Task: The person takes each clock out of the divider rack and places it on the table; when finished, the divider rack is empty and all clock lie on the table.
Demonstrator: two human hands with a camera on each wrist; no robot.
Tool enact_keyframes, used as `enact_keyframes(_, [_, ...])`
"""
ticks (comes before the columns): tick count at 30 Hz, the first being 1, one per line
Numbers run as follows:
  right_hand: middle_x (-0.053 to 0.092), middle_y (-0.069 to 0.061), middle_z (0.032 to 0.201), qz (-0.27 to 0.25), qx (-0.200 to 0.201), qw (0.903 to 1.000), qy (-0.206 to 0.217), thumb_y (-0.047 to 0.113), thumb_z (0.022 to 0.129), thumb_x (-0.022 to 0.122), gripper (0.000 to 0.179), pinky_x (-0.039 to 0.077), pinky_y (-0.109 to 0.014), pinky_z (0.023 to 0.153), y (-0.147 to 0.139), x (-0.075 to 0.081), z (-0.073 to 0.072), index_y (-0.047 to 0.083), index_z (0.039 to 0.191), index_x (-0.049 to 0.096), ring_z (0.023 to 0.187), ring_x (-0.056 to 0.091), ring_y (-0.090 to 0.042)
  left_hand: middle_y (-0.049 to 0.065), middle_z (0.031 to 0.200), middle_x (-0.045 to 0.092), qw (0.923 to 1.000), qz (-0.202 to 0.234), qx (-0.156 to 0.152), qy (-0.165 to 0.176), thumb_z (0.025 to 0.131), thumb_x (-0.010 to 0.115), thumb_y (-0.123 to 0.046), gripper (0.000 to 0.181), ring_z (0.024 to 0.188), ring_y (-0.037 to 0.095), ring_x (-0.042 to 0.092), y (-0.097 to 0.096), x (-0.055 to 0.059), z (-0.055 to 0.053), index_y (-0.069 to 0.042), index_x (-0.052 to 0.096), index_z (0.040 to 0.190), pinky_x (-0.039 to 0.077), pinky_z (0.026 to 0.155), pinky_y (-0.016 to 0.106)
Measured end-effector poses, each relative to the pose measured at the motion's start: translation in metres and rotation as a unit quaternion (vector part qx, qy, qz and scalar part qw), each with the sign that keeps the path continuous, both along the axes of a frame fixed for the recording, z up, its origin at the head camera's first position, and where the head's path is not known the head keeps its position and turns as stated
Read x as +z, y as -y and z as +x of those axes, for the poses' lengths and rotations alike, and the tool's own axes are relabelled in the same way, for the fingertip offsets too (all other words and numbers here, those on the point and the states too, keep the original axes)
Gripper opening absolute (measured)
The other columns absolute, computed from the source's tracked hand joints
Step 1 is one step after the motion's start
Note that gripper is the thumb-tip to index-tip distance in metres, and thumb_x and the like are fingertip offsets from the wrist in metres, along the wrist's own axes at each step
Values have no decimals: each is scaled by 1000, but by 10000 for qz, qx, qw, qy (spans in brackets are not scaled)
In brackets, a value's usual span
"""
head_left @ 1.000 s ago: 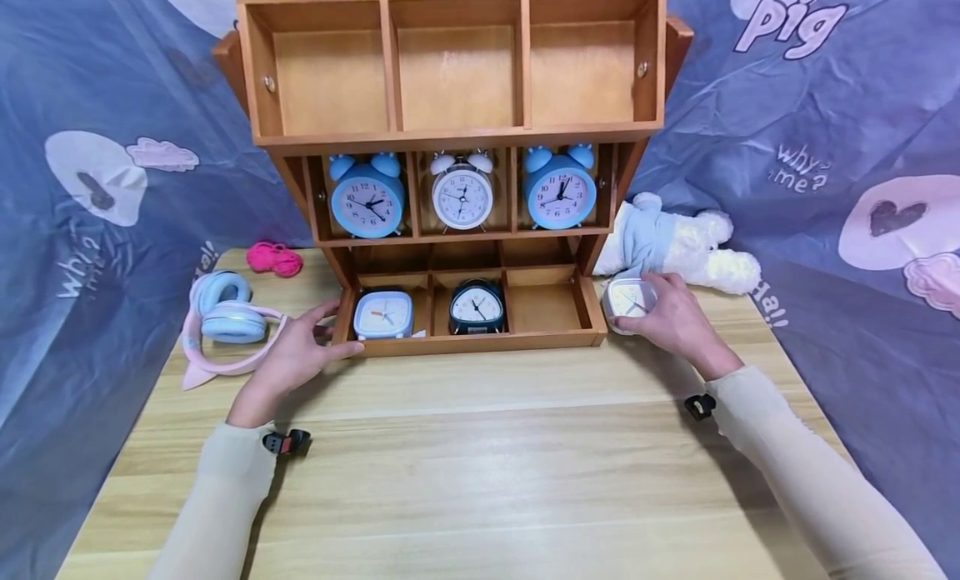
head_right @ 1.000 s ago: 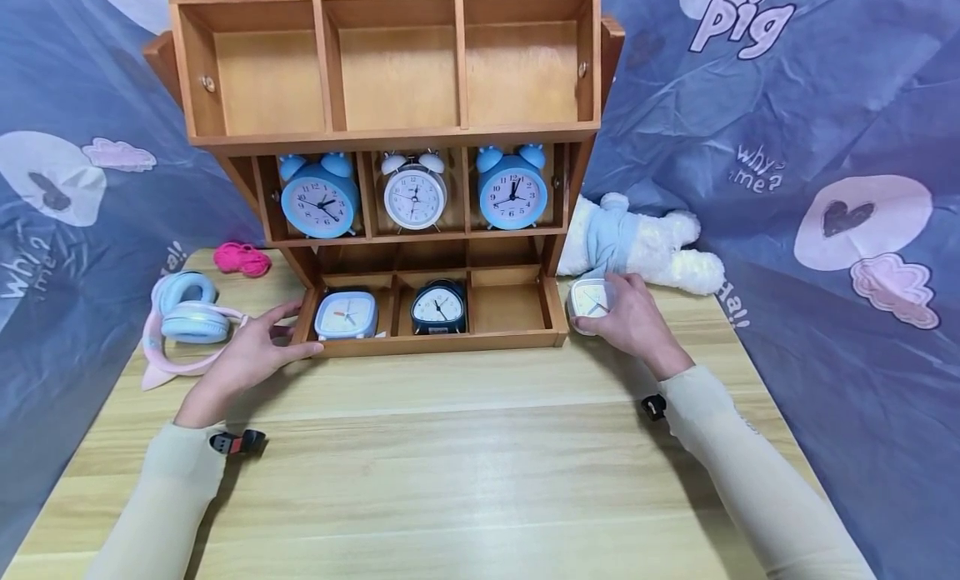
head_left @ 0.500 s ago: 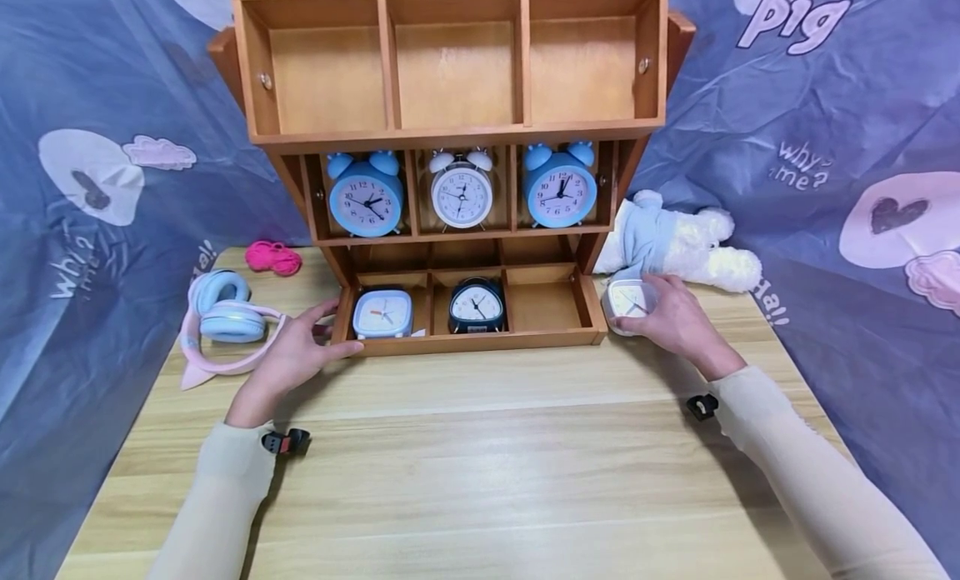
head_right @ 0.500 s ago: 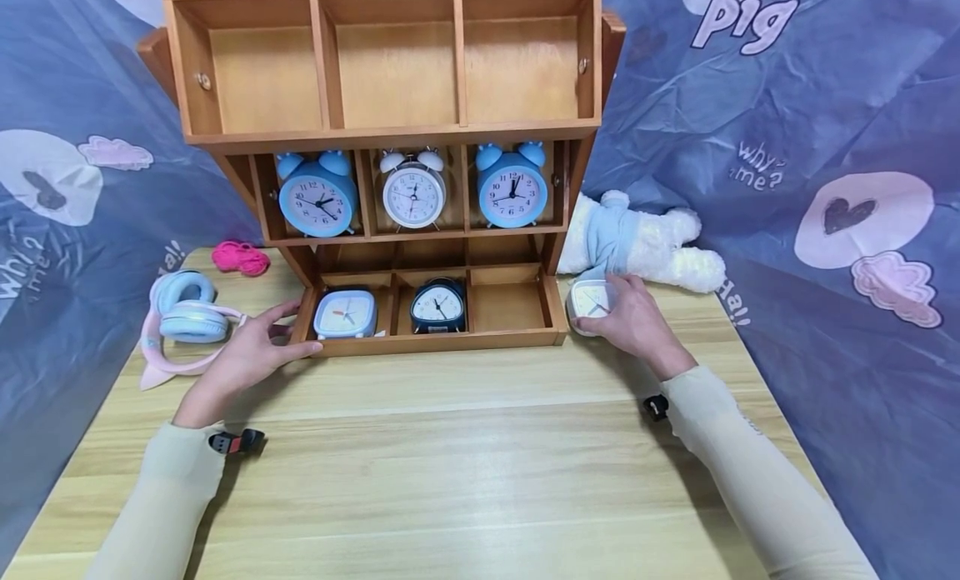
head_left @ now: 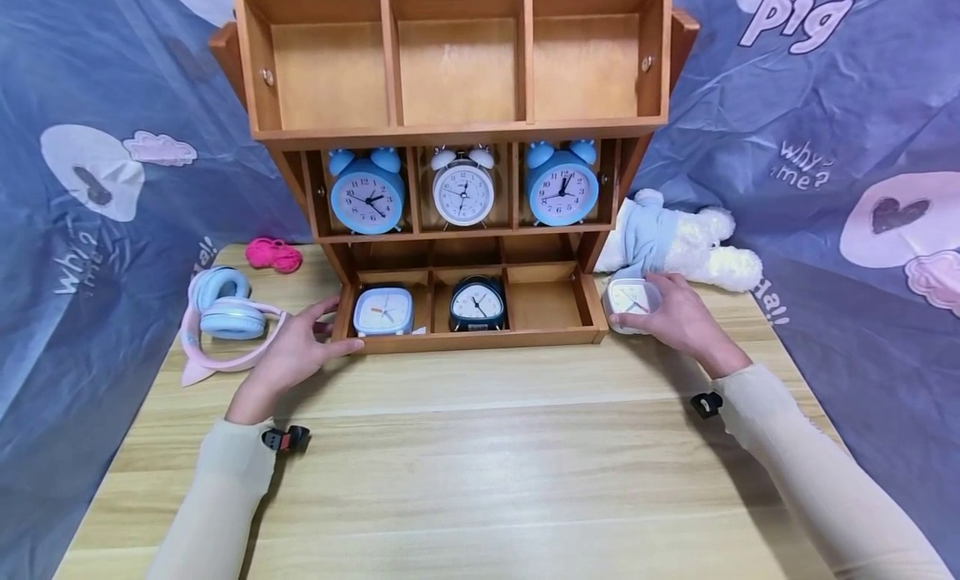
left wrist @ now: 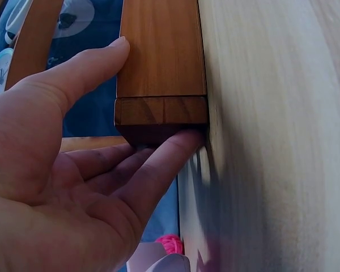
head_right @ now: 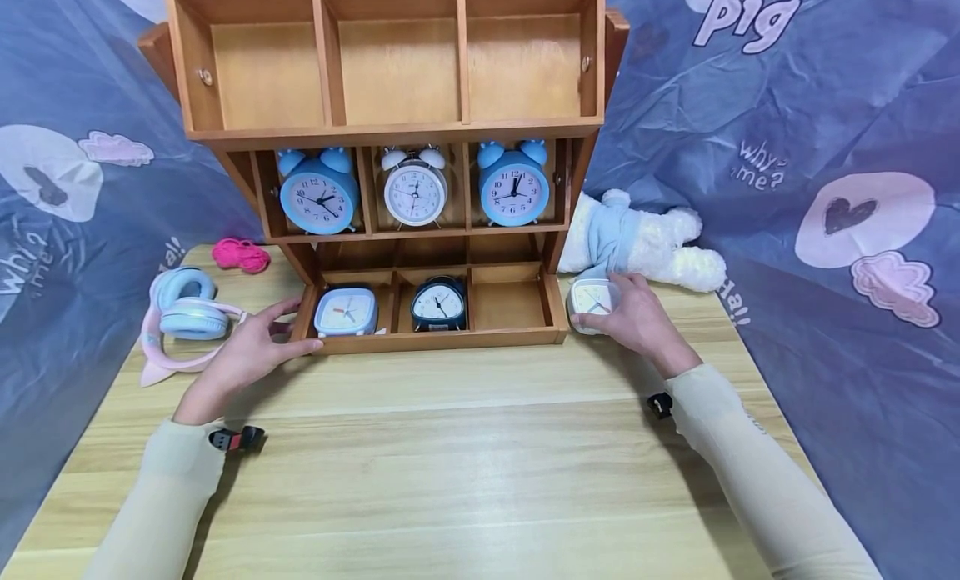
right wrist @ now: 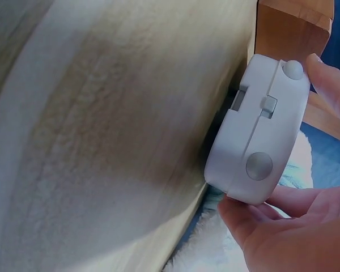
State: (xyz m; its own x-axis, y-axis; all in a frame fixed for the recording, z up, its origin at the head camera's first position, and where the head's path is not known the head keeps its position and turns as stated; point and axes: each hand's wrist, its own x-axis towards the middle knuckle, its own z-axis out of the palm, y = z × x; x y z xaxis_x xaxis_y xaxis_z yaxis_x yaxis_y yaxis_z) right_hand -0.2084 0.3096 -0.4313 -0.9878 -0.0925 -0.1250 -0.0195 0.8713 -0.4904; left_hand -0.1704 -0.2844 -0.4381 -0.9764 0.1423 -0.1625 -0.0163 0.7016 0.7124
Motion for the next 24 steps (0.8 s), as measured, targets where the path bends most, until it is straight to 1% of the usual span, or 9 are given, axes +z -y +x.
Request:
enact_keyframes(6, [31,-43,171,-35,28,9998,-171,53,93,88,112,30,-78,128,0,1,1,-10,169,34,155,36,-64,33,171,48,10000,-16,-10,5,99,88,-40,104,146,53,61,0,1,-1,1,29,175,62,106,57])
enact_keyframes(12, [33,-45,167,-189,-58,9993,-331,48,94,89,110,33,-79,125,0,2,3,-9,169,33,150,41,-66,33,169,50,10000,-24,27,2,99,88,-41,104,146,53,61,-1,2,-2,0,31,175,61,109,59])
enact_keyframes(18, [35,-41,167,-279,-117,9987,-409,47,94,89,107,33,-79,125,2,7,6,-8,169,35,149,42,-65,33,171,47,10000,-27,28,38,100,87,-41,104,148,53,60,1,0,-1,1,30,175,60,110,60])
enact_keyframes(24, [35,-40,167,-317,-166,9984,-437,48,95,89,110,34,-80,124,8,16,11,-5,173,31,148,43,-64,32,172,46,10000,16,36,89,99,88,-41,105,150,53,58,0,-2,-1,-1,28,176,59,112,62])
